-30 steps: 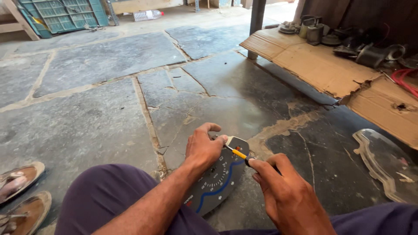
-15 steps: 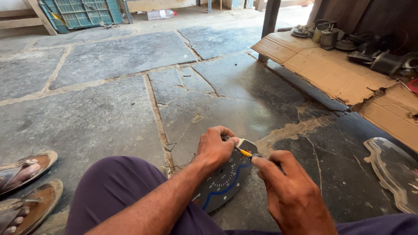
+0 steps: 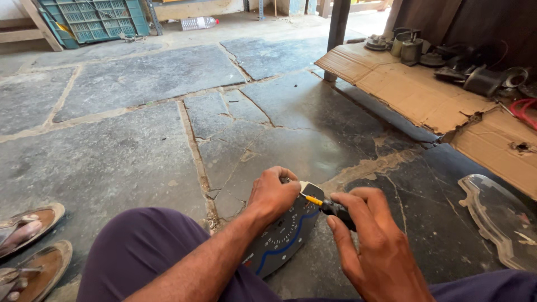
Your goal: The person sits on the floor and uses a screwdriver to remove screws from a small electronic device, likely a scale. They manipulate small components and continue to unscrew parts of the device throughout the clip.
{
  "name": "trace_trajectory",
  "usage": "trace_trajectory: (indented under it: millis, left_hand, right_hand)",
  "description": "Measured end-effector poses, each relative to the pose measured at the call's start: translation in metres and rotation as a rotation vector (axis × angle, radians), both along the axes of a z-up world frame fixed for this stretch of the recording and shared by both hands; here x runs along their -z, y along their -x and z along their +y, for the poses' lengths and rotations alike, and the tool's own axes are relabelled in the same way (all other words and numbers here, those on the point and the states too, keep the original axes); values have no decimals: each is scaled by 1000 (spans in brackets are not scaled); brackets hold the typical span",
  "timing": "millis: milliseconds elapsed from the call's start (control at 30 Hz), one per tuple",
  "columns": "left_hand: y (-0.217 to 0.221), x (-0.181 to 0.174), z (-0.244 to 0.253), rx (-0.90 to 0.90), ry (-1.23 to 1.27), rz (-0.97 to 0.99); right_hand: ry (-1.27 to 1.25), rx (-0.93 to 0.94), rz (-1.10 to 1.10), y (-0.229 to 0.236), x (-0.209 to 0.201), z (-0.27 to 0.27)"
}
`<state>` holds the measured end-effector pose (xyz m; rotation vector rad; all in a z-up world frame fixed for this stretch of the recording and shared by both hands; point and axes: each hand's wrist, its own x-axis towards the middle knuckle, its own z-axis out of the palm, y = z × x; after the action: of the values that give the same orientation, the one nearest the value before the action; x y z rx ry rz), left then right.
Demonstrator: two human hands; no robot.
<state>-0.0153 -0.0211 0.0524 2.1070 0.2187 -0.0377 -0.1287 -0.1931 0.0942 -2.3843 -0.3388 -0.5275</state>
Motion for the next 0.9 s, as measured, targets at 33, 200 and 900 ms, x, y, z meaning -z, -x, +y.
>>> trace_trajectory:
  millis: [33, 200, 900]
  left_hand:
    - [0, 1, 0, 16, -5, 13]
    - [3, 5, 2, 110, -97, 13]
    - [9, 7, 14, -7, 29, 19]
  right_hand:
    - [2, -23, -40, 1, 2, -1]
    - [16, -46, -77, 4, 8, -3]
    - [-131, 142, -110, -45, -56, -2]
